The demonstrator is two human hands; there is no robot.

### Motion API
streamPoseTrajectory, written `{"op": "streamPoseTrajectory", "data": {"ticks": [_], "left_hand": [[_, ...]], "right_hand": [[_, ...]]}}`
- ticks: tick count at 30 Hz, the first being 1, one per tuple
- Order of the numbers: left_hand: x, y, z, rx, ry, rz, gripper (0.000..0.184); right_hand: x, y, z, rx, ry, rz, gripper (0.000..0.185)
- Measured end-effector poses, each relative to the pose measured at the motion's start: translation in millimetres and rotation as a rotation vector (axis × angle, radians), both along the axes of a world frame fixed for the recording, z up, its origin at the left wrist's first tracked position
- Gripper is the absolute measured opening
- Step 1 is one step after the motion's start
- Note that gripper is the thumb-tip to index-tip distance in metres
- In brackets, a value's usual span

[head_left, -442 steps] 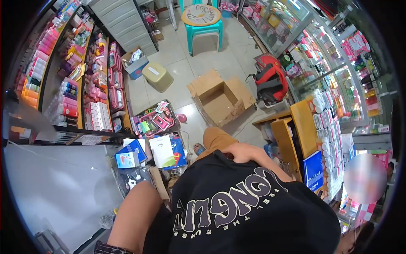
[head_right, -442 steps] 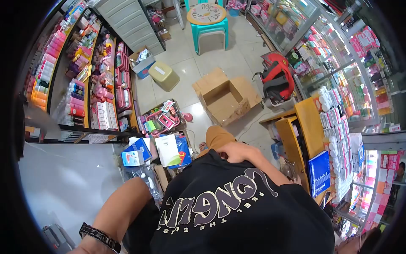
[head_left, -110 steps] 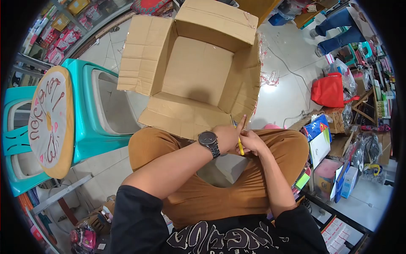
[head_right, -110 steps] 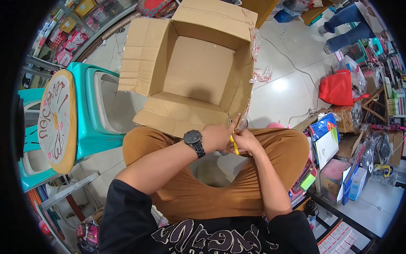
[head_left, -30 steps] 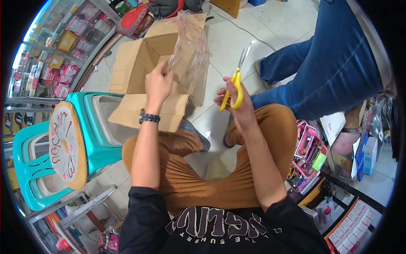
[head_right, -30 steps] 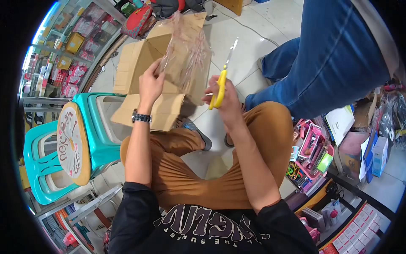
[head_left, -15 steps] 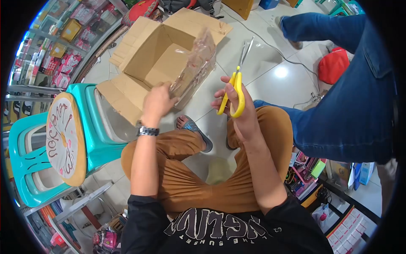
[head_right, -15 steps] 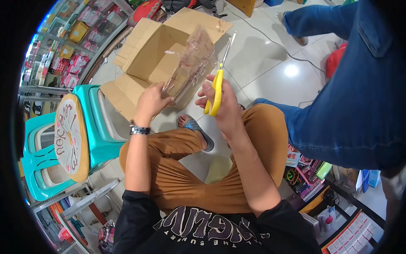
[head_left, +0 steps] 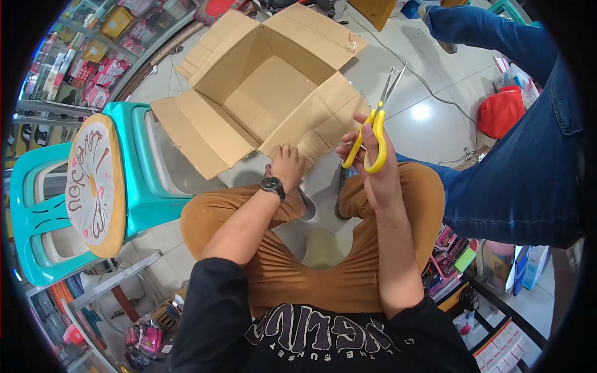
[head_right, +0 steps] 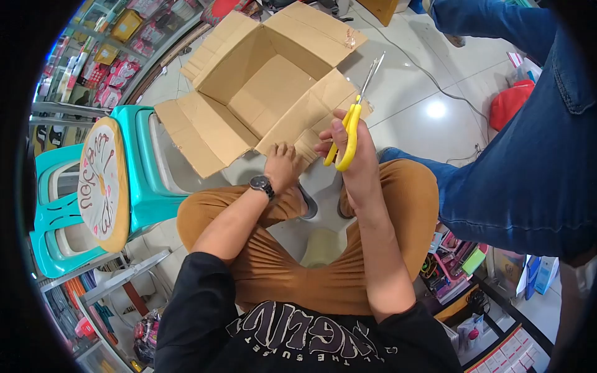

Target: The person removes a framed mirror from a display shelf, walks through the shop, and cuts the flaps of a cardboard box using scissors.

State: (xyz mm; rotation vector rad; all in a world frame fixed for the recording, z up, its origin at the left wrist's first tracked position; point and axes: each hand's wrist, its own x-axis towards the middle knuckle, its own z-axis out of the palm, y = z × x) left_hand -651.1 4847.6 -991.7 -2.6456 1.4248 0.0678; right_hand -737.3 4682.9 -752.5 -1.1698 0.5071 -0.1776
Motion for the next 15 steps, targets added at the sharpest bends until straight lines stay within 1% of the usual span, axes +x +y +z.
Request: {"op": "streamPoseTrajectory", "data": {"ticks": [1,2,3,4,5,6,9,11,15], "left_hand": [[8,-3,3,-0.029,0.034,0.01,0.065],[20,-10,21,-0.11,0.083,0.023,0.062],[30,-16,44,-0.107,0.079,0.023,0.062],[40,-21,70,-0.185,0.03,0.18,0.061],[44,-22,82,-0.264,-0.02,0.337,0.06],[45,-19,81,-0.262,-0.024,0.337,0.06],[55,-2,64,-0.295,0.138,0.594,0.058],[60,2,63,-0.309,0.184,0.68,0.057],[50,0,64,0.041,0.478,0.612,0.038]], "right_hand": [[-1,0,-1,0.003,0.0,0.003,0.051],[-1,0,-2,-0.007,0.0,0.012,0.05],[-2,0,-4,-0.016,-0.001,0.02,0.05],[-3,0,-4,-0.026,-0.001,0.028,0.049],[-4,-1,-4,-0.036,-0.002,0.037,0.048],[-5,-2,-3,-0.033,-0.006,0.037,0.048],[-6,-2,2,-0.053,0.009,0.056,0.048],[-4,0,3,-0.059,0.005,0.065,0.048],[-7,-2,0,-0.084,0.006,0.07,0.05]]}}
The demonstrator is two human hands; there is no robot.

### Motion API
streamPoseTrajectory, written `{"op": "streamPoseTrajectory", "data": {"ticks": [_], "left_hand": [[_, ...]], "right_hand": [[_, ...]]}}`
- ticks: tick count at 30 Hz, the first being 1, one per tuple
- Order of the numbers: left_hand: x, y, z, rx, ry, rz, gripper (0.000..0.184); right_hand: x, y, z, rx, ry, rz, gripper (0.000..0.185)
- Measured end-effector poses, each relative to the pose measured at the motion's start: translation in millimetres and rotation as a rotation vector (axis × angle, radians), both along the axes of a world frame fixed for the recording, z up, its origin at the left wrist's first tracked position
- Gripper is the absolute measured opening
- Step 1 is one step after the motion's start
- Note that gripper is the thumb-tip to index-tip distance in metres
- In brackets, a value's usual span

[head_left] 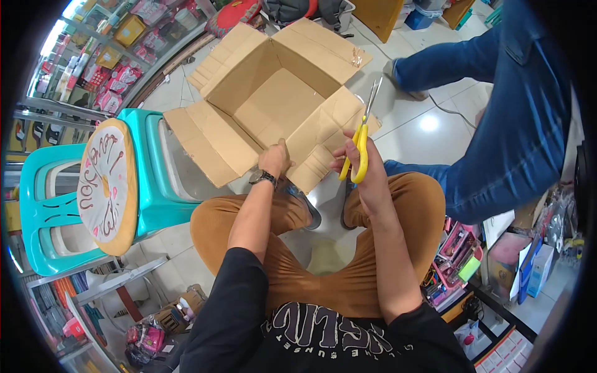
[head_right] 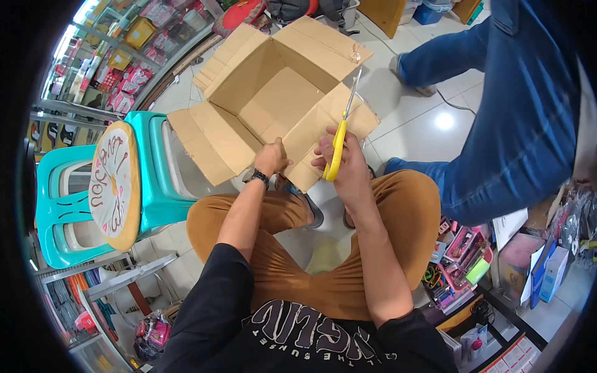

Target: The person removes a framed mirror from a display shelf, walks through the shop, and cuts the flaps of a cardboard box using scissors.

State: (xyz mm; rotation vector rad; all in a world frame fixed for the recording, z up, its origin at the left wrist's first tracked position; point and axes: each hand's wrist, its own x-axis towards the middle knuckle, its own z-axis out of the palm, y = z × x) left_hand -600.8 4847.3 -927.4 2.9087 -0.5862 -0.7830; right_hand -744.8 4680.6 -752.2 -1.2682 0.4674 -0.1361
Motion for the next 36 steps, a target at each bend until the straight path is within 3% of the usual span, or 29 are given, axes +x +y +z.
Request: {"op": "streamPoseTrajectory", "data": {"ticks": [5,16,21,25,28,31,33,36], "left_hand": [[4,4,-5,0.048,-0.17,-0.055,0.022],[2,0,6,0.075,-0.17,-0.178,0.025],[-2,-23,30,-0.296,-0.299,-0.045,0.034],[13,-22,62,-0.168,-0.181,0.191,0.043],[4,-26,80,0.031,-0.132,0.214,0.041],[2,-20,66,0.485,0.535,0.189,0.044],[-6,-13,56,0.457,0.577,0.232,0.042],[-23,-11,46,0.202,0.482,0.347,0.041]], "right_hand": [[1,-4,9,0.064,0.08,-0.037,0.045],[0,-14,-19,0.05,0.095,-0.013,0.047],[-8,-28,-28,-0.037,0.13,-0.017,0.051],[-12,-42,-52,-0.186,0.21,-0.048,0.055],[-20,-51,-56,-0.254,0.224,-0.062,0.058],[-25,-54,-58,-0.32,0.246,-0.076,0.06],[-29,-55,-58,-0.373,0.27,-0.045,0.055],[-36,-62,-54,-0.419,0.292,-0.029,0.05]]}}
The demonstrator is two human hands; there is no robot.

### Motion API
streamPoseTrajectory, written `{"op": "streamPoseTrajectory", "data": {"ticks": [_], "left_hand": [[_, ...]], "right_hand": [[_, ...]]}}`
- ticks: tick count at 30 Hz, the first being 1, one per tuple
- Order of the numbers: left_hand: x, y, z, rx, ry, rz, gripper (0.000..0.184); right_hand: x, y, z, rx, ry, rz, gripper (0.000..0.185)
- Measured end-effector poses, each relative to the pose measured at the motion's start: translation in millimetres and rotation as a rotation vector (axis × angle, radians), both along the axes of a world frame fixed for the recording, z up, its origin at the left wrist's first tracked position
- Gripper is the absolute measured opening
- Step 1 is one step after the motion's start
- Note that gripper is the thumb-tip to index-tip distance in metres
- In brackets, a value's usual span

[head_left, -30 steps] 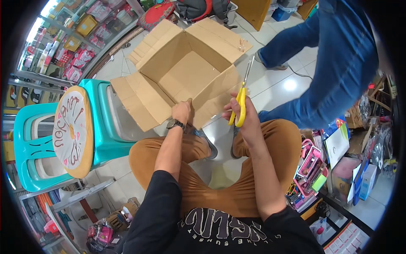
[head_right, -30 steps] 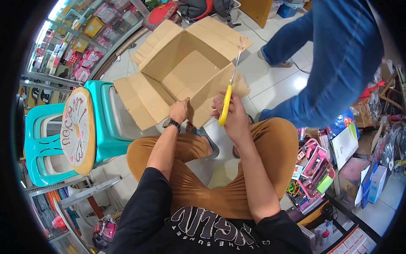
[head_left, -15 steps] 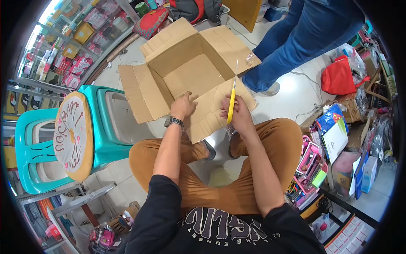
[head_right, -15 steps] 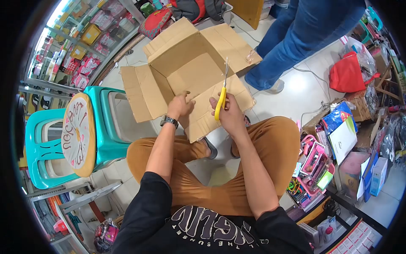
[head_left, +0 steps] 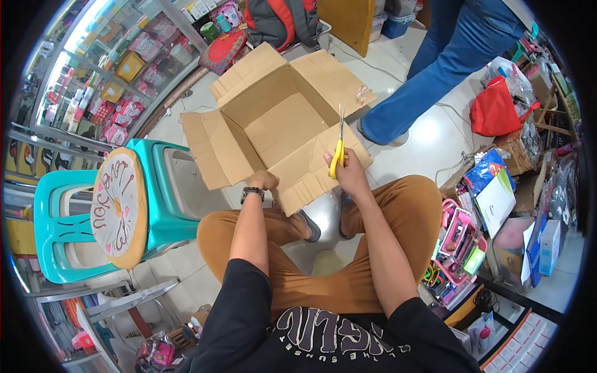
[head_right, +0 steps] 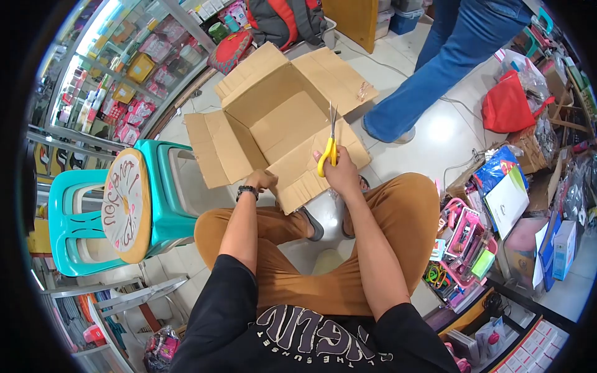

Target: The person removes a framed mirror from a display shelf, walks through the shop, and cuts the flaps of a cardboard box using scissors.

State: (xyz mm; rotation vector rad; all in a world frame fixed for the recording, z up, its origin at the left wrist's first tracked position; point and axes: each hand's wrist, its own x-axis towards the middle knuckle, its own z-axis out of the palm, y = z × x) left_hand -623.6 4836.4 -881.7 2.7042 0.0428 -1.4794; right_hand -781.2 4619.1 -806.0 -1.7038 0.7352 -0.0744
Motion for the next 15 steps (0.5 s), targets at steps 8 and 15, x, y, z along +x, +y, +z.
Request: {"op": "streamPoseTrajectory", "data": {"ticks": [8,15], "left_hand": [[-83,-84,0,-0.703,0.123,0.371,0.04],[-84,-125,57,-0.66,-0.378,-0.616,0.04]], "right_hand": [[0,6,-5,-0.086,-0.09,0.142,0.042],[-48,-26,37,0.434,-0.149,-0.065,0.037]]}}
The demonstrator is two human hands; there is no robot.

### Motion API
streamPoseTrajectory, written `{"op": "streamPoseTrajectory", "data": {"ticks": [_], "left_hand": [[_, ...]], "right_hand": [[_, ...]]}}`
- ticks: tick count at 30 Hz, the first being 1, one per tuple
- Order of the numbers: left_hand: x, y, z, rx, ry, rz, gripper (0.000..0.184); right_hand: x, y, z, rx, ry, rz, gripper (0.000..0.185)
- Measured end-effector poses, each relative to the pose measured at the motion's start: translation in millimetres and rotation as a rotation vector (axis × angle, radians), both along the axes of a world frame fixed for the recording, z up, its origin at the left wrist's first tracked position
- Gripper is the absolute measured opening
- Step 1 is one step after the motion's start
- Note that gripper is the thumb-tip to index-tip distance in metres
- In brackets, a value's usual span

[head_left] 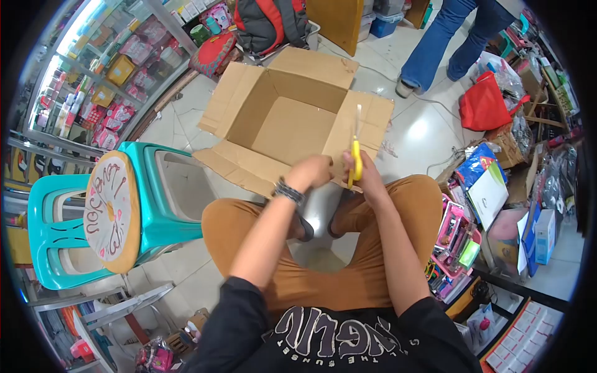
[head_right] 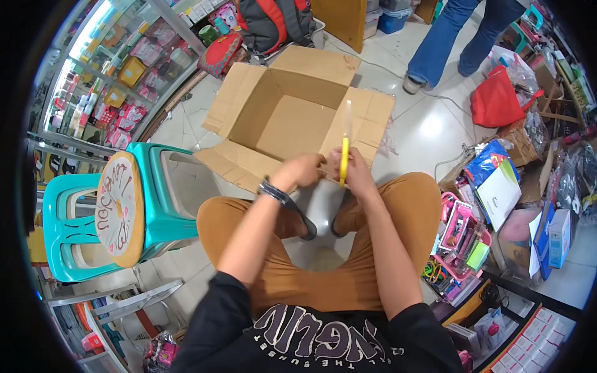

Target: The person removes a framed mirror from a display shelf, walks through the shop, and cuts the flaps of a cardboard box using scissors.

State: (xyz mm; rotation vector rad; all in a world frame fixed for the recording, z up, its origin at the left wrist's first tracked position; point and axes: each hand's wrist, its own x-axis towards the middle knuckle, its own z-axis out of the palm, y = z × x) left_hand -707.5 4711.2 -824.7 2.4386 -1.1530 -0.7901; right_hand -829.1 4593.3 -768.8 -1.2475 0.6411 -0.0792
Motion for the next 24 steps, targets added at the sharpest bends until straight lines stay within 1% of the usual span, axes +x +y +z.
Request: {"op": "streamPoseTrajectory", "data": {"ticks": [1,2,3,4,5,6,7,9,10,12,14,17,19,21,24], "left_hand": [[7,2,15,0.07,-0.027,-0.073,0.04],[17,6,33,0.139,-0.055,-0.145,0.039],[30,11,48,0.208,-0.083,-0.218,0.039],[57,19,47,0.261,-0.01,-0.318,0.039],[83,28,45,0.31,0.068,-0.415,0.039],[92,32,32,0.321,0.157,-0.478,0.038],[101,37,19,0.334,0.252,-0.537,0.038],[63,34,-4,0.892,-0.179,-0.296,0.047],[59,35,-10,0.985,-0.229,-0.279,0.049],[51,38,-21,0.943,-0.274,-0.321,0.054],[48,44,-26,0.824,-0.298,-0.374,0.058],[53,56,-28,0.643,-0.322,-0.416,0.065],[51,62,-34,0.576,-0.336,-0.397,0.07],[48,60,-49,0.515,-0.347,-0.372,0.064],[44,55,-67,0.339,-0.387,-0.291,0.046]], "right_hand": [[-8,-5,4,0.084,0.027,-0.018,0.037],[-17,-6,4,0.077,0.032,-0.017,0.037],[-28,-3,3,0.268,0.008,-0.03,0.037],[-39,0,1,0.461,-0.021,-0.041,0.038],[-51,5,-10,0.519,0.021,-0.04,0.044],[-63,11,-25,0.577,0.063,-0.039,0.049],[-69,22,-31,0.573,0.063,-0.037,0.049],[-77,44,-42,0.469,0.387,0.038,0.046],[-72,50,-49,0.468,0.388,0.041,0.046],[-64,59,-63,0.54,0.489,0.167,0.049],[-57,62,-73,0.61,0.591,0.294,0.052],[-40,55,-85,0.576,0.562,0.249,0.054],[-26,48,-93,0.542,0.531,0.204,0.056],[-16,44,-108,0.514,0.525,0.163,0.056],[-3,40,-126,0.431,0.493,0.049,0.056]]}}
